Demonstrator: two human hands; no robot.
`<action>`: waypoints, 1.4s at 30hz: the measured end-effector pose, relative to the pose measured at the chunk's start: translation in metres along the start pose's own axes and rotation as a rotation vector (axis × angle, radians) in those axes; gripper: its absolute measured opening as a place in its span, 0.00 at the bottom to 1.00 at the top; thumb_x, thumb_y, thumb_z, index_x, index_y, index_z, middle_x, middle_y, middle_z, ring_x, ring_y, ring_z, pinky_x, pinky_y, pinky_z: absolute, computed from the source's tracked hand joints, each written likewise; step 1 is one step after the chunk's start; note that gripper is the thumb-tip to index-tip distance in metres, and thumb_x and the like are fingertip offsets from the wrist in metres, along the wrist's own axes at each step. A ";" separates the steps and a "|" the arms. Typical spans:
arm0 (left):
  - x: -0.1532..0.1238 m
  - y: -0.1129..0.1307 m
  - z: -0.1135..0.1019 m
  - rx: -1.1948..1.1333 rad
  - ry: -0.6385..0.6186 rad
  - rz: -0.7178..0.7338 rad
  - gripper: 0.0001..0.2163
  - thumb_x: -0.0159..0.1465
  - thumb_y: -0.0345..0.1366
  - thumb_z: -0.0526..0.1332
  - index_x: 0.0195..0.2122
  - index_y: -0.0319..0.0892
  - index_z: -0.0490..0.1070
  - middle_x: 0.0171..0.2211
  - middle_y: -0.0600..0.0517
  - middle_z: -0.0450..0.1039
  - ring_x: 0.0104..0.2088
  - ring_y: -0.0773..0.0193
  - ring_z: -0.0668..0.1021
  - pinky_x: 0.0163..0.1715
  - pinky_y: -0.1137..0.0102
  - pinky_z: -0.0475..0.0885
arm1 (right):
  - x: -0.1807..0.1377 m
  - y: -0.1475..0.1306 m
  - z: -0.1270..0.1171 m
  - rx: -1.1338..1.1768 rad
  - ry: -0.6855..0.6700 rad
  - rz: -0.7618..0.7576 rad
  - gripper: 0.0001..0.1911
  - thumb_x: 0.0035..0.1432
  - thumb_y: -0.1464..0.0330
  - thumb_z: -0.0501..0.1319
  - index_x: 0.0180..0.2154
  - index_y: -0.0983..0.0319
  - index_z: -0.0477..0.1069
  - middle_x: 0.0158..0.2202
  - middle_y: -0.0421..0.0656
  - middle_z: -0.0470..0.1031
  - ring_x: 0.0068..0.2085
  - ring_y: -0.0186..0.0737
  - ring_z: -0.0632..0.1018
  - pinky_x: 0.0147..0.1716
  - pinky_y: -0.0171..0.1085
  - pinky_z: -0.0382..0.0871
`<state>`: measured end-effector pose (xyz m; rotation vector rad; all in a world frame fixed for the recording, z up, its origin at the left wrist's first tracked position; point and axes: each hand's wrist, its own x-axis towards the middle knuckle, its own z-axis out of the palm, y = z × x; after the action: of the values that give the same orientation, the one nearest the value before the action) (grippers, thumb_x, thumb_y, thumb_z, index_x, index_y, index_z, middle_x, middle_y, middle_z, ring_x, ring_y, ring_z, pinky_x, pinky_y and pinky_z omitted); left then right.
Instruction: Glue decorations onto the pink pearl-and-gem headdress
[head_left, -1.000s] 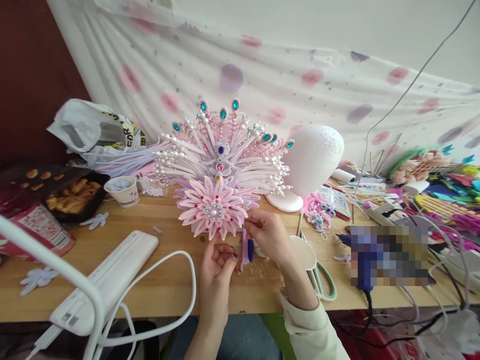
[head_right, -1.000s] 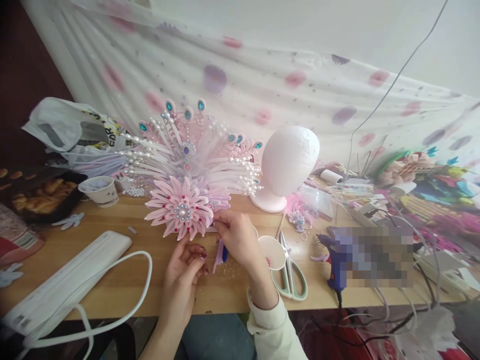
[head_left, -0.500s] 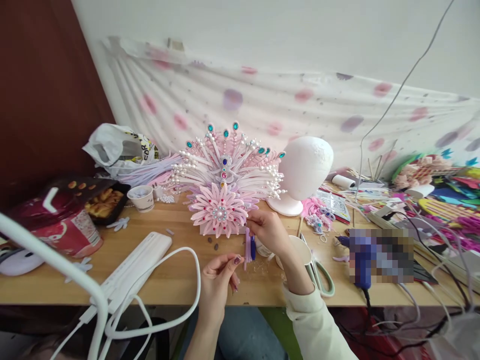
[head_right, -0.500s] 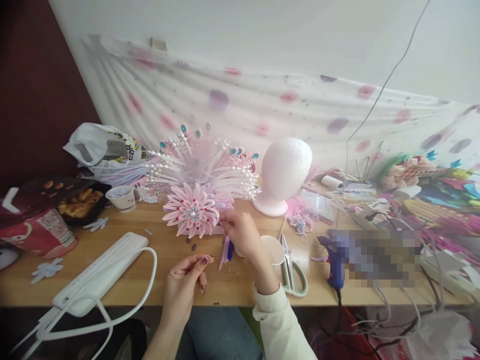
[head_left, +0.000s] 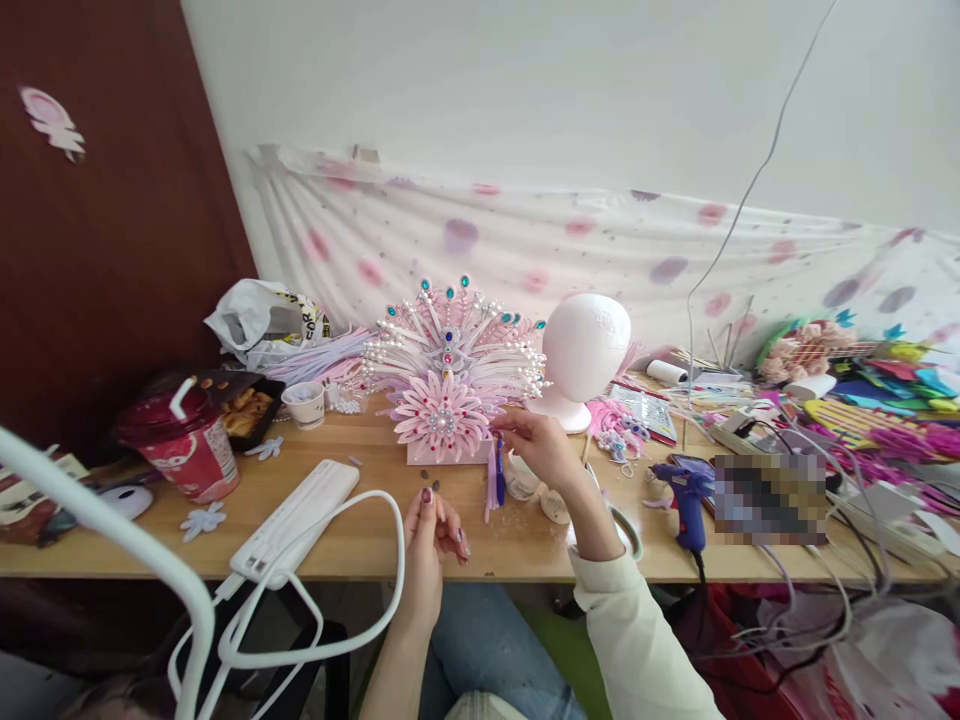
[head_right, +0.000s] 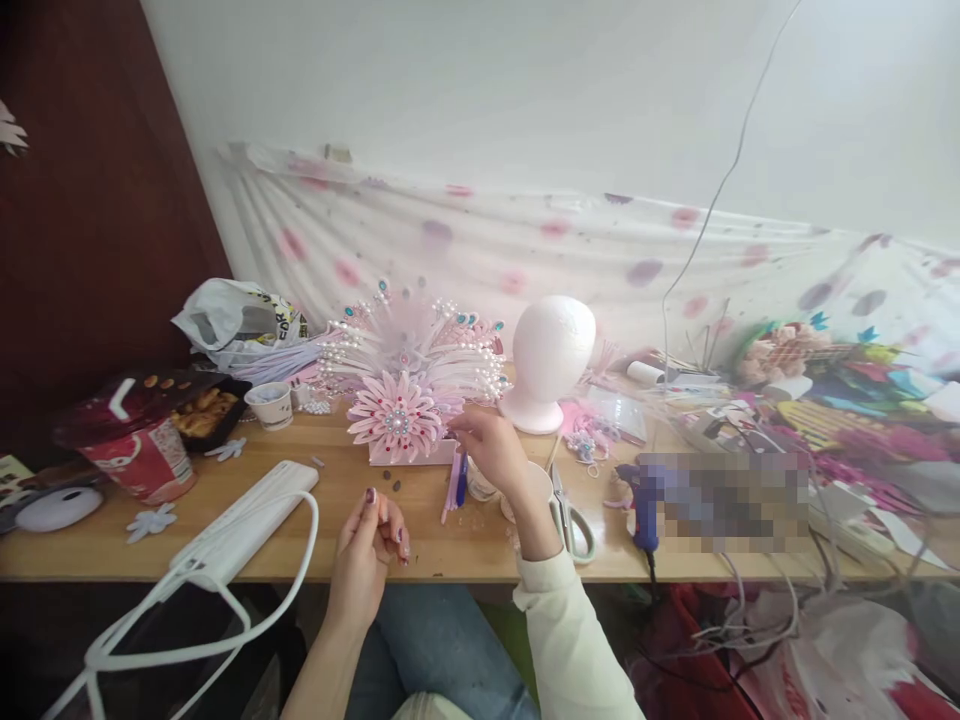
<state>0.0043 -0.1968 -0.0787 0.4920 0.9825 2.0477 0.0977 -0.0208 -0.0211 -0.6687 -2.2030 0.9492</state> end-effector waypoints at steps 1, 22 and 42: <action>-0.001 0.001 -0.001 0.016 -0.005 0.004 0.25 0.55 0.58 0.66 0.20 0.43 0.59 0.15 0.59 0.61 0.15 0.71 0.66 0.17 0.75 0.62 | -0.003 -0.003 -0.003 -0.014 0.026 -0.004 0.12 0.57 0.67 0.59 0.41 0.62 0.78 0.39 0.46 0.82 0.32 0.40 0.81 0.35 0.38 0.74; 0.133 0.065 -0.042 0.274 0.395 -0.010 0.03 0.55 0.30 0.64 0.25 0.40 0.70 0.20 0.56 0.71 0.20 0.69 0.72 0.25 0.73 0.67 | 0.013 -0.017 -0.041 0.319 -0.095 0.505 0.07 0.43 0.70 0.68 0.29 0.63 0.75 0.31 0.45 0.79 0.30 0.35 0.76 0.27 0.33 0.72; 0.182 0.060 -0.032 0.293 0.146 -0.185 0.09 0.64 0.38 0.65 0.39 0.36 0.74 0.38 0.49 0.78 0.35 0.62 0.80 0.33 0.67 0.76 | 0.084 0.029 -0.009 0.604 -0.428 0.750 0.08 0.65 0.63 0.58 0.37 0.60 0.70 0.33 0.41 0.77 0.28 0.30 0.75 0.32 0.31 0.71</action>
<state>-0.1554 -0.0906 -0.0506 0.3890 1.3749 1.8028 0.0536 0.0566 -0.0089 -1.0779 -1.8122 2.1936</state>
